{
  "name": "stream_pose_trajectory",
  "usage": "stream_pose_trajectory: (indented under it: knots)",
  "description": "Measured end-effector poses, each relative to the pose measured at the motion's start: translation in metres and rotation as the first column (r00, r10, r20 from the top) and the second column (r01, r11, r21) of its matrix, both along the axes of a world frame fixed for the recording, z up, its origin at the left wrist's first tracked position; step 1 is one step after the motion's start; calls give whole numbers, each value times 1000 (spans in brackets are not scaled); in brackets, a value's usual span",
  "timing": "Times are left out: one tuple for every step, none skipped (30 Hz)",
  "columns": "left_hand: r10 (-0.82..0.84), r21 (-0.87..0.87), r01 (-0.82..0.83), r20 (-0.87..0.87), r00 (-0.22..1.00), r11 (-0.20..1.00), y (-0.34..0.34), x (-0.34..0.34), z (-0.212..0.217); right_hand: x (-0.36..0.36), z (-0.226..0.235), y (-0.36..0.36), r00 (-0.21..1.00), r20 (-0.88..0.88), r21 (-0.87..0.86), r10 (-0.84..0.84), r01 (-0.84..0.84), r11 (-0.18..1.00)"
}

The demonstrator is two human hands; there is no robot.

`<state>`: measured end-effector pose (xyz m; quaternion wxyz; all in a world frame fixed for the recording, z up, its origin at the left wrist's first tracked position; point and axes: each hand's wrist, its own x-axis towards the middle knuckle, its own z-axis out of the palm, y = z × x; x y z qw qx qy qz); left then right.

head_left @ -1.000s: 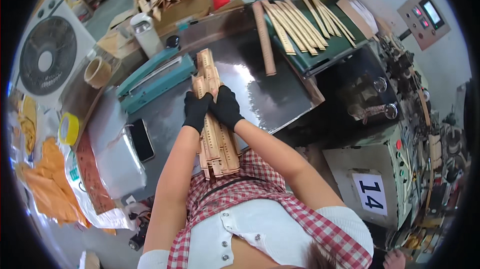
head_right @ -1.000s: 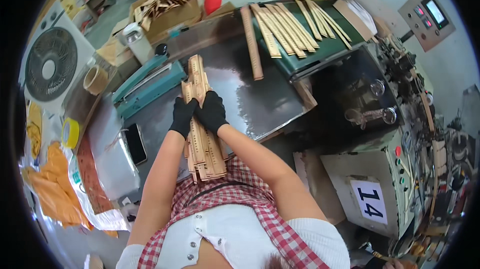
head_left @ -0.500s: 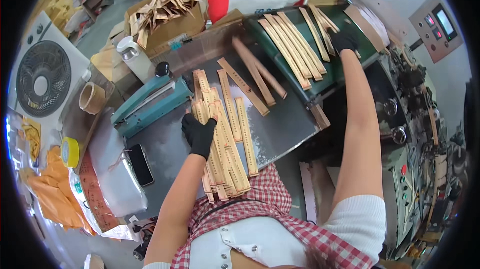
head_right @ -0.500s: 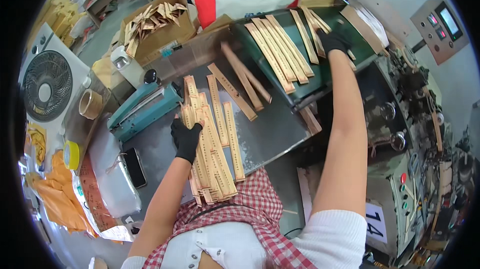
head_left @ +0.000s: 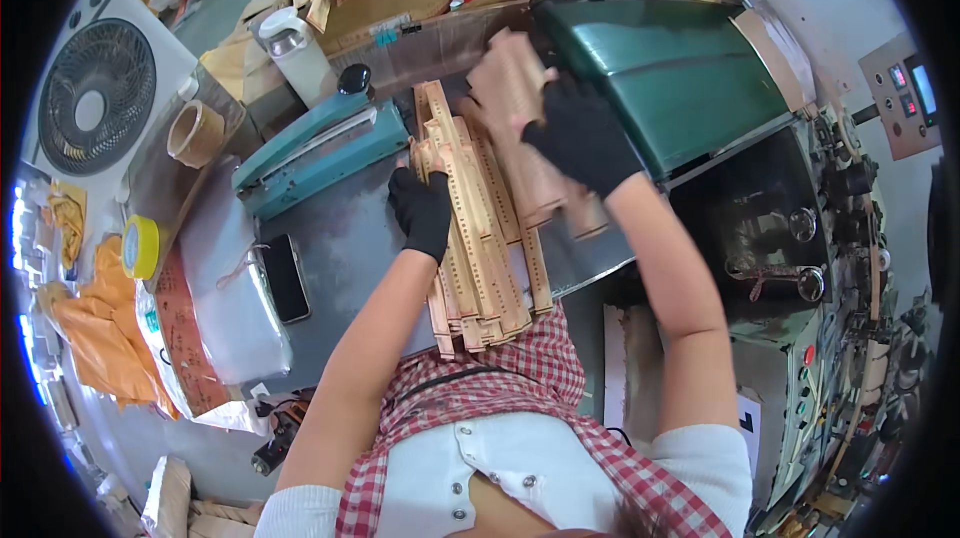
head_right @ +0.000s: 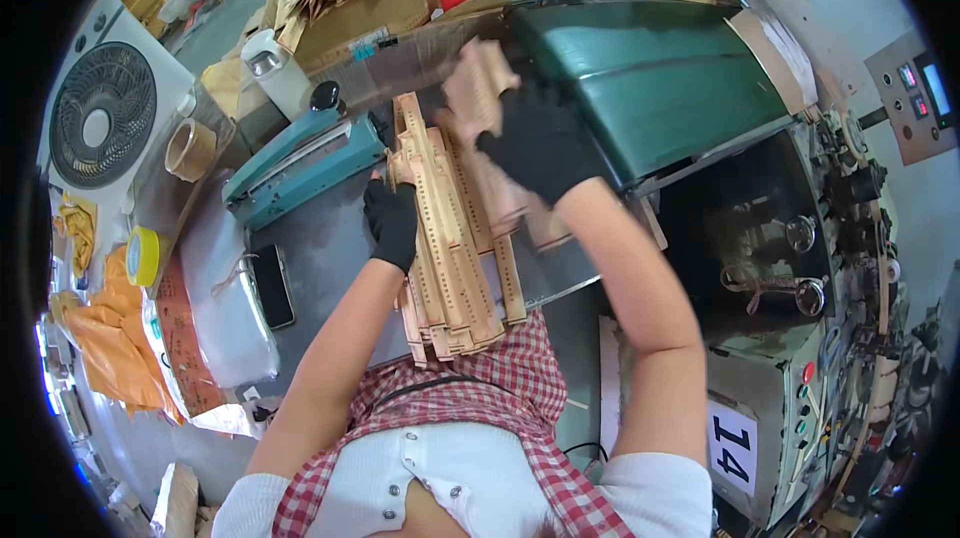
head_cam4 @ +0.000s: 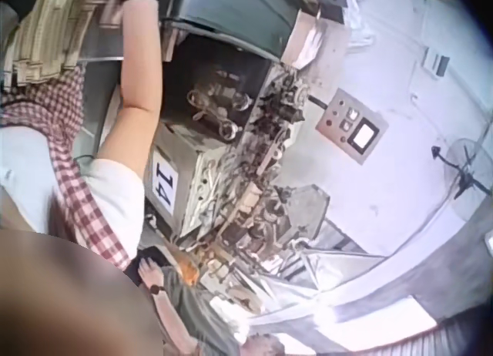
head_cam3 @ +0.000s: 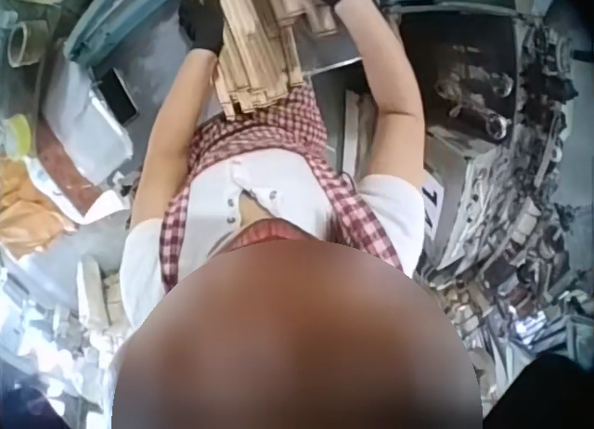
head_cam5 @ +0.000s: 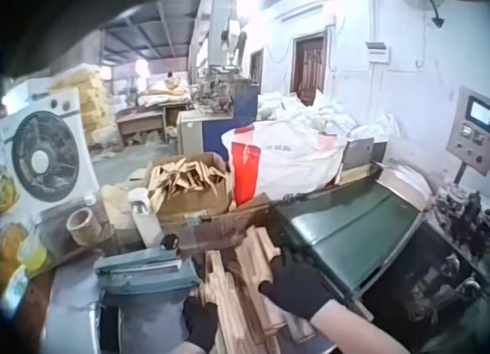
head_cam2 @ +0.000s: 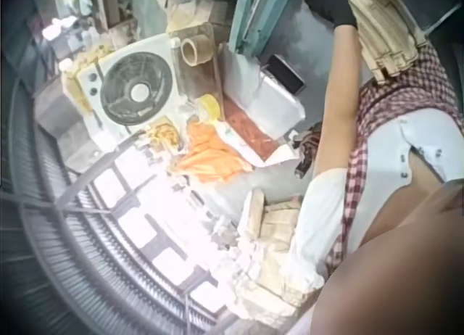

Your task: Bundling and packaging thin wooden sticks into plastic bags using a heat sealer.

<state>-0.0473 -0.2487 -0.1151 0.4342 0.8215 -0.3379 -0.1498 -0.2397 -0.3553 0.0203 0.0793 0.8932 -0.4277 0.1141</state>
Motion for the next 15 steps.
stream_pose_trajectory:
  knots:
    - [58,-18,-60,-86,995,998,2,4,0,20,-13,14,995,86,47,-48,44,998]
    - [41,-8,-42,-106,993,999,2,2,5,29,-32,17,985,112,-6,-128,129,992]
    - [36,-12,-38,-111,993,999,1,-4,11,30,-53,18,967,142,-60,-210,221,974]
    - [8,35,-6,-64,998,999,0,-10,15,25,-75,12,968,141,-61,-208,219,974]
    - [-22,85,23,-19,1000,996,0,-16,18,13,-96,2,936,163,285,-311,257,924]
    - [-48,118,54,-53,997,992,-3,-19,20,8,-114,-6,899,148,595,-412,251,763]
    - [-14,152,26,-84,996,988,-3,-15,18,25,-120,20,850,414,338,-324,187,922]
    - [-61,119,80,-150,987,990,-3,-5,16,37,-121,39,885,355,357,-303,172,918]
    - [-111,87,133,-222,969,987,1,0,14,49,-107,59,916,284,380,-282,163,910]
    - [-164,157,230,-351,922,960,9,-4,62,52,-106,72,869,401,474,-290,73,878]
    - [-257,-12,302,-562,787,953,2,-1,47,53,-105,83,803,507,552,-313,-23,834]
    - [-284,-93,295,-643,712,951,-1,1,45,56,-98,94,580,664,698,-472,-254,669]
    - [-314,-171,279,-712,628,945,2,1,42,60,-99,102,345,696,697,-630,-538,475]
    - [-362,-250,292,-823,439,923,12,1,37,55,-101,112,322,628,708,-708,-614,349]
    - [-359,-246,295,-826,435,923,23,-1,32,49,-104,119,296,552,694,-779,-682,232]
